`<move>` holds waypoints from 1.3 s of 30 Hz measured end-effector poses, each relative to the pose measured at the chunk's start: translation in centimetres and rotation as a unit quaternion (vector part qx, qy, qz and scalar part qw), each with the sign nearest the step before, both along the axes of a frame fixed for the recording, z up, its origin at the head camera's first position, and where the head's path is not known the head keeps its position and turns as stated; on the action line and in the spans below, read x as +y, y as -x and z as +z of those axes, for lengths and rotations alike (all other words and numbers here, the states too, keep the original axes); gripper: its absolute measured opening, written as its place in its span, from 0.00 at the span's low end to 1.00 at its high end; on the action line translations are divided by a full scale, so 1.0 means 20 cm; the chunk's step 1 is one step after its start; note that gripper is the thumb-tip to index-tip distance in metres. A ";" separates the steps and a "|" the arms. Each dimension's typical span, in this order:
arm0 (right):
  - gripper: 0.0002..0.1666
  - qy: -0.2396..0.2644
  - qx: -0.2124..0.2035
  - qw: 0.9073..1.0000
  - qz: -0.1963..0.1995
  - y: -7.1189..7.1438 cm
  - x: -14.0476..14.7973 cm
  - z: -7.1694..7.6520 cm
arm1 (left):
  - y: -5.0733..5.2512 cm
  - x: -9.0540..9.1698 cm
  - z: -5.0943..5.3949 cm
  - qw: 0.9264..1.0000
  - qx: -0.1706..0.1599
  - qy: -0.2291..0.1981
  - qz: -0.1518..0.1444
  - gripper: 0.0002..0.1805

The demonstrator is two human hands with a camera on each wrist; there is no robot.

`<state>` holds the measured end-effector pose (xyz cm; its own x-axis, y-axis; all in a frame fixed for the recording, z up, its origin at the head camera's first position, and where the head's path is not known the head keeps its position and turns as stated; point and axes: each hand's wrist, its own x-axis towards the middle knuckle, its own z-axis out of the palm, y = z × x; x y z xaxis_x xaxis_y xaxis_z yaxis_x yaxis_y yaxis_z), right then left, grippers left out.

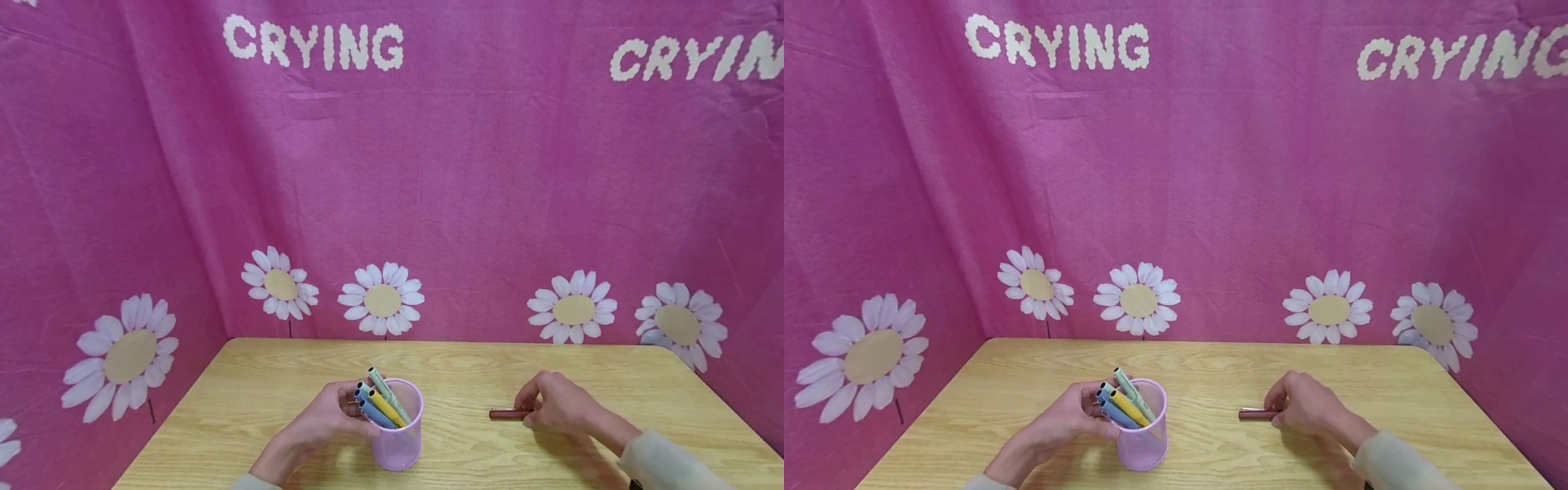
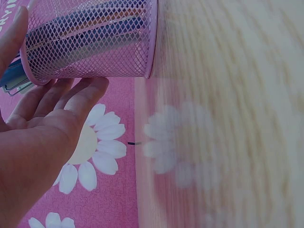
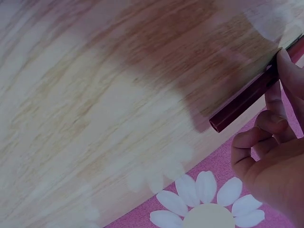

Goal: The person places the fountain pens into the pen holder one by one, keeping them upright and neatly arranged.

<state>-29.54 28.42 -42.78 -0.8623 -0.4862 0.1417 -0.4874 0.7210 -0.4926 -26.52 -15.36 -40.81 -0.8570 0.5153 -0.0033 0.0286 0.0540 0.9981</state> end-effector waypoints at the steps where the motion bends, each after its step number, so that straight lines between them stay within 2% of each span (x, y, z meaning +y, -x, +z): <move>1: 0.14 -0.001 0.000 1.000 -0.004 -0.01 0.00 0.00 | 0.00 0.00 0.00 1.000 0.001 0.001 0.000 0.35; 7: 0.13 -0.015 0.008 1.000 -0.014 -0.02 0.00 0.01 | 0.00 0.00 -0.01 1.000 0.008 0.001 -0.002 0.37; 17: 0.14 -0.016 0.016 1.000 -0.008 -0.06 -0.02 0.05 | 0.01 -0.01 -0.01 1.000 0.018 -0.013 -0.016 0.40; 27: 0.14 -0.018 0.041 0.999 -0.010 -0.10 -0.04 0.08 | 0.01 0.00 -0.01 1.000 0.001 -0.003 0.000 0.37; 39: 0.13 0.005 0.054 0.999 -0.008 -0.15 -0.07 0.12 | 0.00 0.00 -0.01 1.000 0.000 0.002 0.004 0.37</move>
<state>-26.56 26.96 -40.33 -0.8498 -0.4700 0.2387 -0.5259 0.7247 -0.4452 -26.57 -15.29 -40.99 -0.8611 0.5084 -0.0055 0.0282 0.0586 0.9979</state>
